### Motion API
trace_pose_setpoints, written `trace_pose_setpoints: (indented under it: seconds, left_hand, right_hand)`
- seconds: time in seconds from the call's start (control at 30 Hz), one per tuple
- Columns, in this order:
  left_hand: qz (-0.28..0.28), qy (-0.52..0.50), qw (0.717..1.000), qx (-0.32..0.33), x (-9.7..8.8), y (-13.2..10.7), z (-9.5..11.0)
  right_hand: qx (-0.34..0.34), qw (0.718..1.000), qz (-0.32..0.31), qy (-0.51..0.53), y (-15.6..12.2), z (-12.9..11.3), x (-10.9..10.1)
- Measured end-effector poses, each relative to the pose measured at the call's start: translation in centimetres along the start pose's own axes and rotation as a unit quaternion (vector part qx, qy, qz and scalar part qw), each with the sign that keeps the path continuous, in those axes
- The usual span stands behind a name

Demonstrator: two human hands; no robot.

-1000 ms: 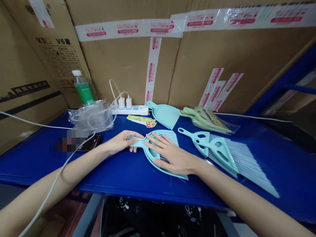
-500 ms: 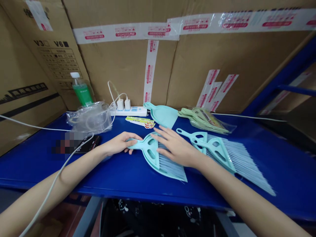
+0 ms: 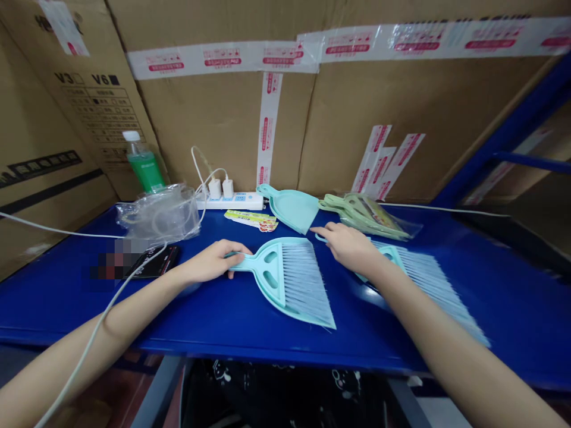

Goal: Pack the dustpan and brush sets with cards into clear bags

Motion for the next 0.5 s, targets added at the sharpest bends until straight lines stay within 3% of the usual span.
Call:
trace_pose_setpoints:
  seconds: [0.2, 0.4, 0.5]
  left_hand:
    - [0.024, 0.209, 0.977, -0.019, -0.2, -0.9, 1.2]
    - [0.071, 0.419, 0.895, -0.133, -0.4, -1.9, 1.9]
    - [0.056, 0.447, 0.88, -0.153, -0.4, -2.1, 2.0]
  right_hand:
    - [-0.01, 1.0, 0.016, 0.006, 0.3, 0.8, 0.5]
    - [0.012, 1.0, 0.01, 0.005, 0.3, 1.0, 0.5]
    - [0.023, 0.999, 0.028, -0.006, 0.1, 0.0, -0.4]
Point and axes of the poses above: each hand's wrist, its own y-axis towards the middle knuckle, its own x-axis out of the palm, z = x × y, the point moved 6 cm from there along y, towards the middle knuckle, and after that the axes turned 13 degrees about -z, right-handed, at the moved point
